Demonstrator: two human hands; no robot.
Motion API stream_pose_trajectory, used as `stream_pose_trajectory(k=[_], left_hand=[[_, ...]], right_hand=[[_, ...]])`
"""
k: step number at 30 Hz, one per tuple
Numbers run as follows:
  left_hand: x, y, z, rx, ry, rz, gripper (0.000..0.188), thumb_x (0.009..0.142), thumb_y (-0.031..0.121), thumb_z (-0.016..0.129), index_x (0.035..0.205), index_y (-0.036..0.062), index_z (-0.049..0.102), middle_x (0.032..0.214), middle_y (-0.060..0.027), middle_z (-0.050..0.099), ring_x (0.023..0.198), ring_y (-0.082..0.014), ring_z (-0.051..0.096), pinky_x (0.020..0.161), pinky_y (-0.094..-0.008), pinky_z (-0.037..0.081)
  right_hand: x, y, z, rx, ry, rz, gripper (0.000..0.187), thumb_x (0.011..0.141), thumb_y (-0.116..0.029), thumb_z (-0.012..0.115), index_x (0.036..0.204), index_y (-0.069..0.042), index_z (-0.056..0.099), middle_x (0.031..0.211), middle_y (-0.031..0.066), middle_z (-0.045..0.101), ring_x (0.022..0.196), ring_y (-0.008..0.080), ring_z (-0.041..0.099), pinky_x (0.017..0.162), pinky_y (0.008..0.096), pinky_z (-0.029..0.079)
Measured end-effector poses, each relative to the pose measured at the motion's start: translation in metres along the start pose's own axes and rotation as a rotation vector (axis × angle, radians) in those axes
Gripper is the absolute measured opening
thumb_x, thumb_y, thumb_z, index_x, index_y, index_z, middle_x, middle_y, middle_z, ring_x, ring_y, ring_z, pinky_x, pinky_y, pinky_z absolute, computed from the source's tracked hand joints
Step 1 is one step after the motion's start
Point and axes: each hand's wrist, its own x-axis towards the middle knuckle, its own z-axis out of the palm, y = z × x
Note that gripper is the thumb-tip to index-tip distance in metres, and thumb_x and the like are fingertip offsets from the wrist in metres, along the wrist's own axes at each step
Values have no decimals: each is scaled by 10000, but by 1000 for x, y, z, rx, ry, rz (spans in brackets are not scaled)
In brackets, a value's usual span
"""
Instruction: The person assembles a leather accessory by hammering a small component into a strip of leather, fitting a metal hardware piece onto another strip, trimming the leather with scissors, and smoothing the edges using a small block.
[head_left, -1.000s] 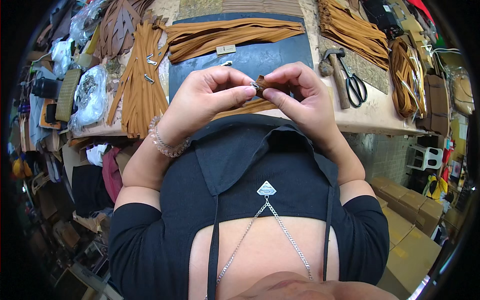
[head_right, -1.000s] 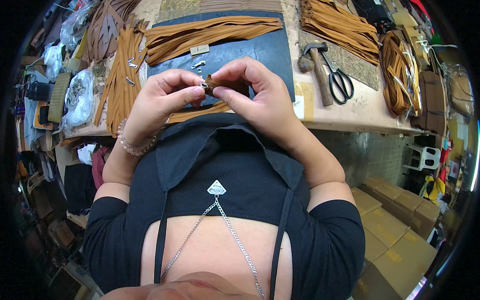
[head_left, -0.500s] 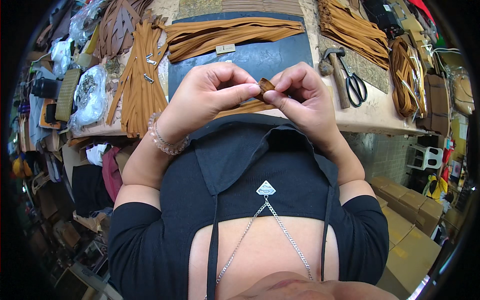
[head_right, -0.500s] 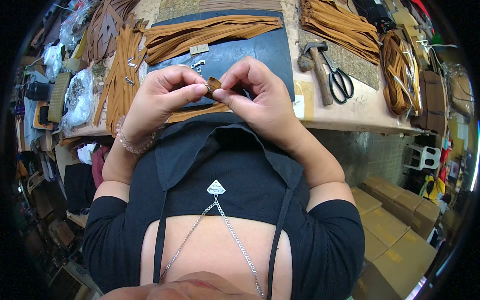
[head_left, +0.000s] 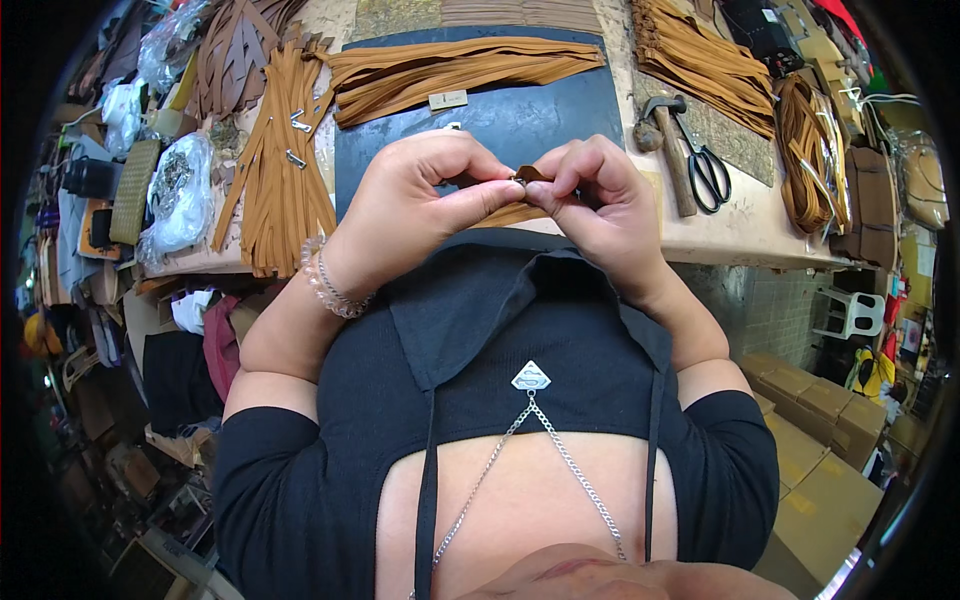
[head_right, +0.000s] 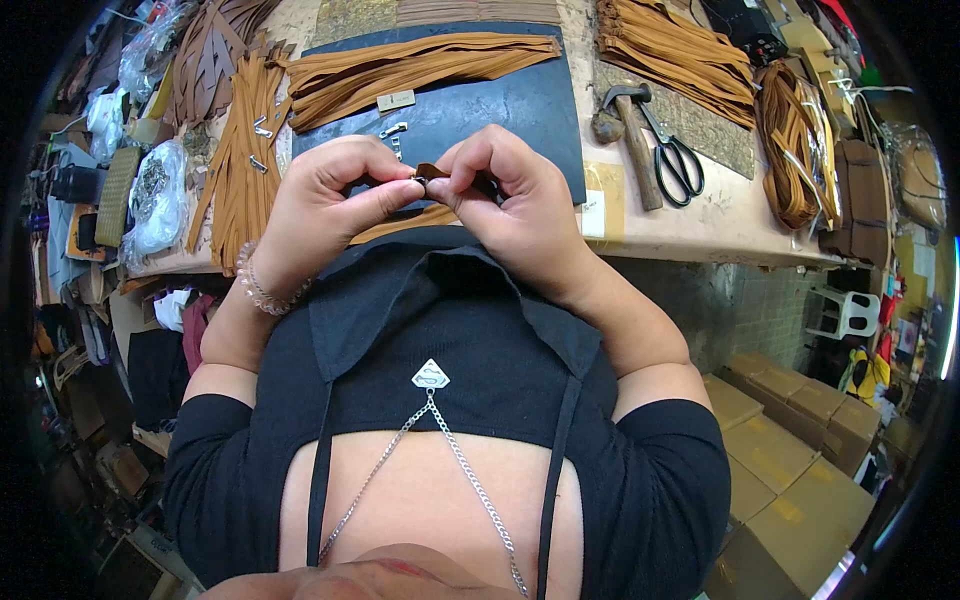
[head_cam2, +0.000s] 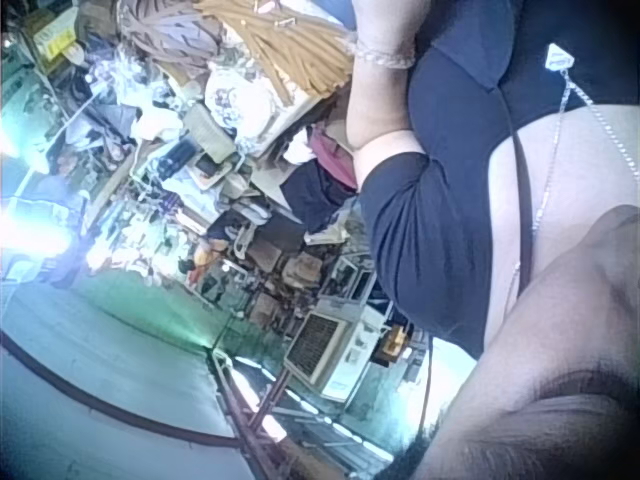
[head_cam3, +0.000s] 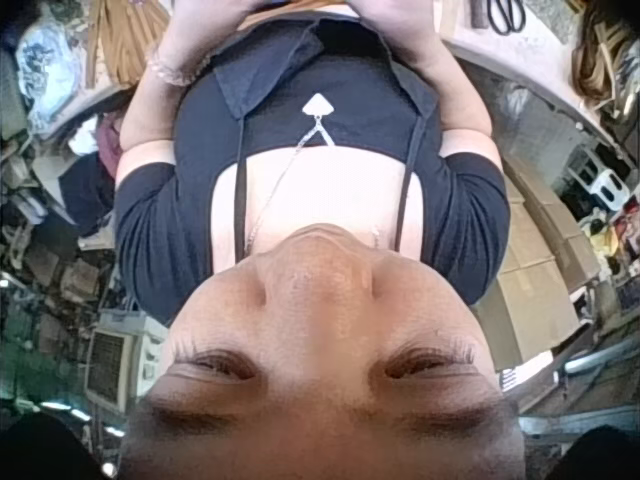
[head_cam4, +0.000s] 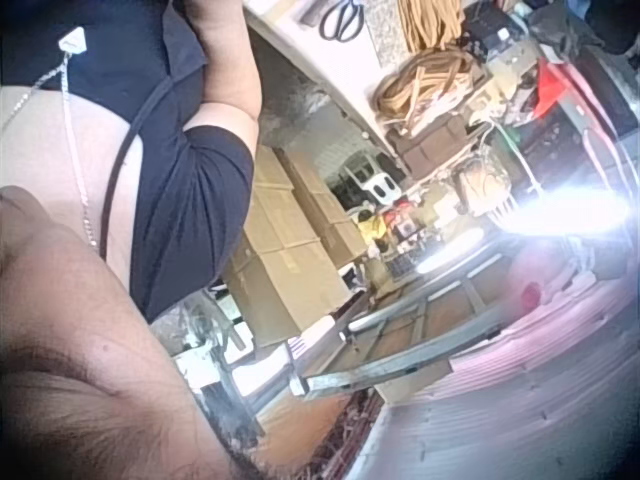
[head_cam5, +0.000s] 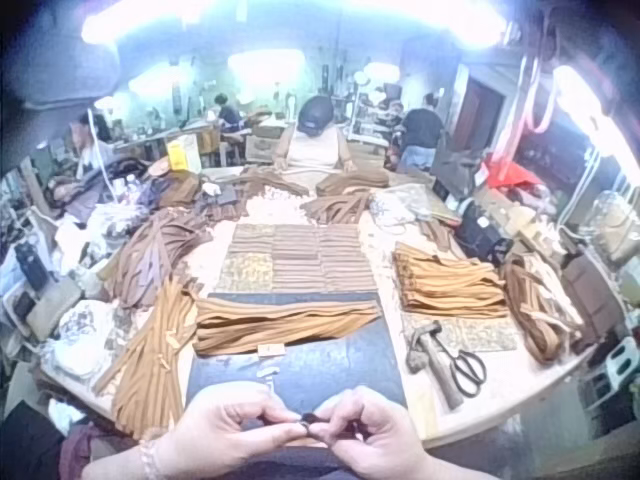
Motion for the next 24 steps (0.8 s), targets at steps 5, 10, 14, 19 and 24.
stream_pose_trajectory(k=[5,10,14,19,24], left_hand=[[0,9,-3,34,-35,-27,116,835,54,773,880,-21,697,853,-63,679,824,-144,643,752,-277,505],[-1,8,0,149,41,76,119,825,47,777,858,-19,684,826,-67,672,801,-156,637,732,-284,495],[-2,6,1,54,7,51,122,820,38,775,834,-13,665,829,-67,668,794,-160,633,733,-283,495],[-2,5,1,8,17,80,137,813,33,781,825,-9,652,834,-70,665,795,-166,634,736,-284,496],[-1,2,3,58,26,94,147,809,21,786,828,-11,644,839,-64,667,797,-157,632,733,-280,498]], right_hand=[[2,-3,-2,-109,-64,-142,209,808,178,586,868,-17,541,913,99,643,846,166,642,798,284,530],[4,-5,-1,-124,-46,-194,223,788,204,561,848,-9,536,905,120,648,839,188,653,782,289,542],[7,-2,2,-138,-36,-266,238,754,216,577,824,-6,528,901,129,648,804,205,654,767,292,549],[8,-1,1,-160,-33,-295,253,713,212,598,807,-12,524,862,129,642,786,231,654,743,303,545],[11,-3,1,-307,-47,-371,251,694,198,610,787,-18,521,826,131,632,788,255,657,728,313,538]])
